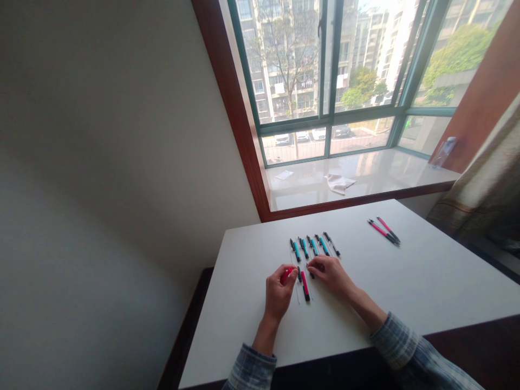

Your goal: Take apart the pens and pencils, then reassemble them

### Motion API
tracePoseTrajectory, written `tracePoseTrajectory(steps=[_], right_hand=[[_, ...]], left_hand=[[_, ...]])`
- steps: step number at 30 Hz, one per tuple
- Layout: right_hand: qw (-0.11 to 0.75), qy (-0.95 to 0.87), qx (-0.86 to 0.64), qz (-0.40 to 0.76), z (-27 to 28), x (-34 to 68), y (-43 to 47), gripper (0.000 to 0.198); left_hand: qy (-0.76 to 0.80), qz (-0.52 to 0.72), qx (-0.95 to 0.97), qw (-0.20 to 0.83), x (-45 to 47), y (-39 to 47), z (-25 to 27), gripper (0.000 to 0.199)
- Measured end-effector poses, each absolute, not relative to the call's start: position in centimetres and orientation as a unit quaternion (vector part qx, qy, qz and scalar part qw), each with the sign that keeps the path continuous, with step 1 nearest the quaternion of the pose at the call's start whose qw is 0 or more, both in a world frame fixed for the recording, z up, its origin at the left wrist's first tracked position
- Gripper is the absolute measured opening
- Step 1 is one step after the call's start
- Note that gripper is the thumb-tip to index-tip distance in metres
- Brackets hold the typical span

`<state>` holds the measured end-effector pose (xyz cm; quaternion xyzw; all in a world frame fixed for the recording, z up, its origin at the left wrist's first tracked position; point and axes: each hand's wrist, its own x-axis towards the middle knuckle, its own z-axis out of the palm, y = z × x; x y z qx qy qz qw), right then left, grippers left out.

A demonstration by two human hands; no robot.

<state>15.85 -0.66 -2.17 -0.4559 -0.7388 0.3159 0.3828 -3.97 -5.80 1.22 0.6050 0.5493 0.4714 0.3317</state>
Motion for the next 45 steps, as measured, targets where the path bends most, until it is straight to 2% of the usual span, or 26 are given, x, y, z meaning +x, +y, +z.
tracePoseTrajectory(steps=[32,41,45], right_hand=[[0.381,-0.740,-0.457,0.315,-1.7,15.8,-0.8,0.018],[0.433,-0.731,-0.444,0.284,-0.3,15.5,-2.3,0.021],[0.450,-0.723,-0.420,0.313,0.3,14.7,-3.9,0.020]], left_hand=[[0.548,0.468,0.603,0.341,-3.9,-5.9,1.4,0.034],[0.513,0.497,0.599,0.362,-4.1,-6.0,1.5,0.039],[0.499,0.517,0.602,0.349,-4.1,-5.8,1.6,0.033]])
